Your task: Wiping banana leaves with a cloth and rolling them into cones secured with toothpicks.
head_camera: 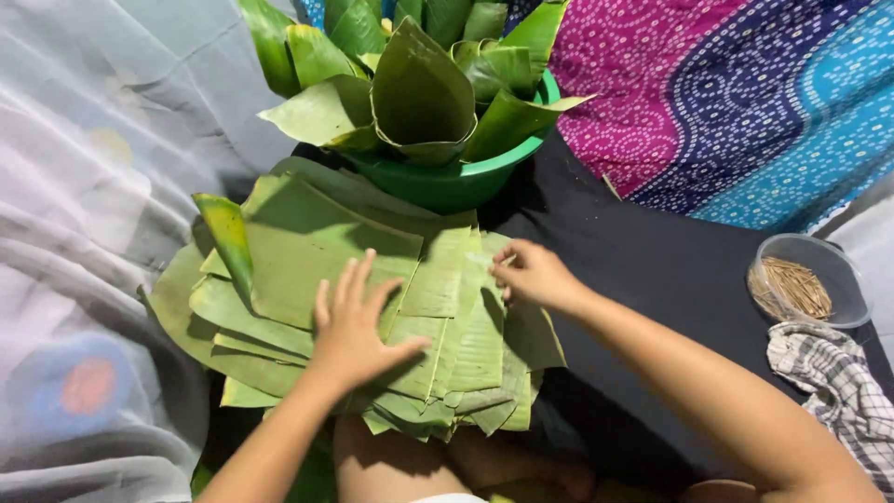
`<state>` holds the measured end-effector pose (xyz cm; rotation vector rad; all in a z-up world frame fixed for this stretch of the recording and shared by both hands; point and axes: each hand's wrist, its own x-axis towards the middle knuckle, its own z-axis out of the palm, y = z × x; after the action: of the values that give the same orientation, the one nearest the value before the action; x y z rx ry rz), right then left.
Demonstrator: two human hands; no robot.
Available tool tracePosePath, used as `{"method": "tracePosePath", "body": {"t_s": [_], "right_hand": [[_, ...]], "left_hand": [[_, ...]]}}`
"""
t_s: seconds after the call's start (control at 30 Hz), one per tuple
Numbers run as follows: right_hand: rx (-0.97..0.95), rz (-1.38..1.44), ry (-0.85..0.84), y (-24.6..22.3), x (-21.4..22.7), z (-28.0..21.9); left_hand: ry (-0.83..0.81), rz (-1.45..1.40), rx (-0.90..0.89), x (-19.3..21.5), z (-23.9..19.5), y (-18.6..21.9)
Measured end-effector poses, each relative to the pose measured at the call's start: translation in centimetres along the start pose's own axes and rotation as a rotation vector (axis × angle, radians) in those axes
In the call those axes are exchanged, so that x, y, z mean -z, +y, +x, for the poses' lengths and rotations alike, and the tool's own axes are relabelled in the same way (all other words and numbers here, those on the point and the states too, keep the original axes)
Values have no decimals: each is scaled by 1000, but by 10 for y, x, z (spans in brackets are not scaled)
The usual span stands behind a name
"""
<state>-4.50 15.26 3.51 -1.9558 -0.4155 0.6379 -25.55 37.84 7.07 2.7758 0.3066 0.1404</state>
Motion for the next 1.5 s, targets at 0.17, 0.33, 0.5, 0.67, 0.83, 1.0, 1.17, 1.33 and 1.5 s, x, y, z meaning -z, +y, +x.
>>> {"method": "tracePosePath", "body": {"t_s": [0.17,0.33,0.5,0.67,0.83,1.0,1.17,1.33,1.5], "right_hand": [[-52,168,-75,-9,-39,-23],[8,232,-43,-4,-73,-32],[154,217,-75,-9,-66,-46],[183,39,-66,-4,-17,-57],[101,-28,-41,-7,19,-99],[151,45,71,20,62,-113],[270,9,237,75,134,-110],[229,-172,360,133,200,-149],[59,-226,503,216,245,-177]], "left_hand": [[7,46,-6,-37,-3,0],[320,102,-52,-63,6,-9],[-82,62,-223,-16,4,15],[-194,195,-197,-16,10,20],[-245,258,-200,-24,17,28],[-218,299,-93,-20,18,32],[-239,313,-6,-23,24,14],[-189,279,30,-28,27,12],[356,79,-475,-54,30,87]]}}
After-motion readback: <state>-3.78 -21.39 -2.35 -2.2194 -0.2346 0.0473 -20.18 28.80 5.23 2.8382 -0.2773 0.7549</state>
